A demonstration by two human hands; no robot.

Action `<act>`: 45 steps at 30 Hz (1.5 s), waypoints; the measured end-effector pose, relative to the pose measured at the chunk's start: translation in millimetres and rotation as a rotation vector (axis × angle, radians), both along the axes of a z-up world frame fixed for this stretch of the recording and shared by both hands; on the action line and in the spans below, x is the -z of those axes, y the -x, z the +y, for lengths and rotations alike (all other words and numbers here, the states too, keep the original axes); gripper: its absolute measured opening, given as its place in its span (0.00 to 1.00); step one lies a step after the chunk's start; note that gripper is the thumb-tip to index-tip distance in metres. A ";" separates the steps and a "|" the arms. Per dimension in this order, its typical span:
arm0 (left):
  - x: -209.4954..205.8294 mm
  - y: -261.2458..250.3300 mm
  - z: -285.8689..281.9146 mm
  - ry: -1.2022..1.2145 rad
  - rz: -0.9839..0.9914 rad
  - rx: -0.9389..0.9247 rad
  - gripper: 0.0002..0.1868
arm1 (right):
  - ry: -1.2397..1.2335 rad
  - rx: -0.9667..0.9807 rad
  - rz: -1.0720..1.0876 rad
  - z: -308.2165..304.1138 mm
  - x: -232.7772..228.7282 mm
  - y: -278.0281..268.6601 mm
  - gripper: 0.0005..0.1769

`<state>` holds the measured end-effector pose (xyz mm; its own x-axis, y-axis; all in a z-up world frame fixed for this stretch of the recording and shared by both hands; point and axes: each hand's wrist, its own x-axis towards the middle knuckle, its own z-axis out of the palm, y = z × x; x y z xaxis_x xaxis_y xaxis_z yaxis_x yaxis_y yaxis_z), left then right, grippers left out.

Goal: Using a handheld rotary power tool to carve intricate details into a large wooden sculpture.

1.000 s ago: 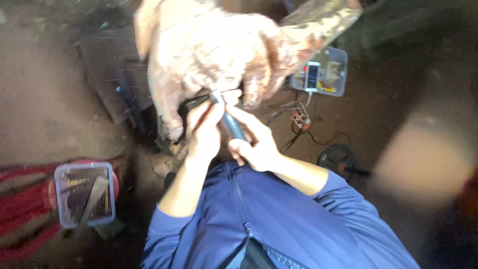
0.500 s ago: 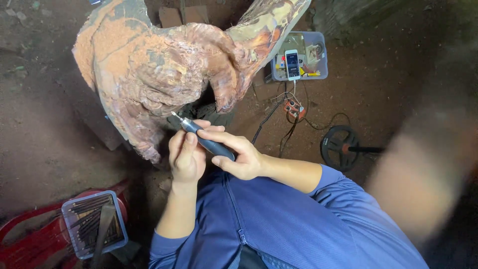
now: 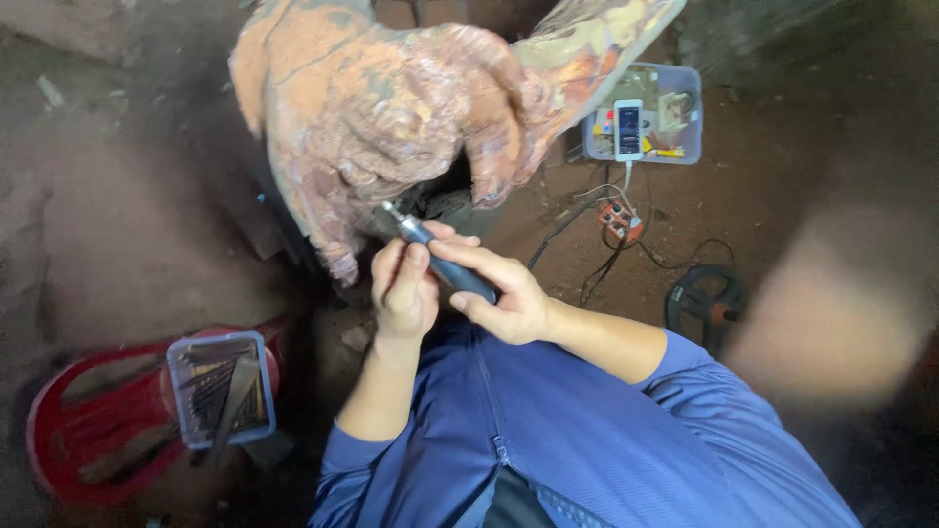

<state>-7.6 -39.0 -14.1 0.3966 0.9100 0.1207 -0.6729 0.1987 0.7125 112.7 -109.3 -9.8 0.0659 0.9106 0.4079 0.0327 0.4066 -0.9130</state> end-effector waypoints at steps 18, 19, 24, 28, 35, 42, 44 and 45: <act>33.7 2.5 28.5 -0.071 0.004 -0.131 0.24 | 0.103 -0.046 -0.177 33.3 -4.1 21.8 0.34; 25.1 3.4 29.5 -0.058 -0.004 -0.151 0.22 | 0.105 -0.052 -0.177 35.4 -5.5 24.0 0.34; 19.4 -4.6 30.9 -0.019 -0.037 -0.139 0.17 | 0.107 0.062 -0.249 33.0 -18.4 6.4 0.35; 23.7 -4.0 31.9 0.002 0.031 -0.161 0.17 | 0.151 0.066 -0.167 33.4 -14.3 11.9 0.33; 22.7 -2.9 31.4 0.048 0.093 -0.178 0.18 | 0.168 0.060 -0.078 31.2 -5.8 15.4 0.33; 26.6 -3.1 29.1 0.039 0.083 -0.191 0.18 | 0.187 0.014 -0.001 29.8 0.7 11.1 0.33; 28.5 -3.0 26.6 0.029 0.078 -0.176 0.18 | 0.205 -0.008 0.040 30.3 2.3 9.8 0.33; 17.8 -1.8 25.0 0.025 0.077 -0.178 0.18 | 0.201 -0.010 0.038 29.2 -4.5 9.1 0.33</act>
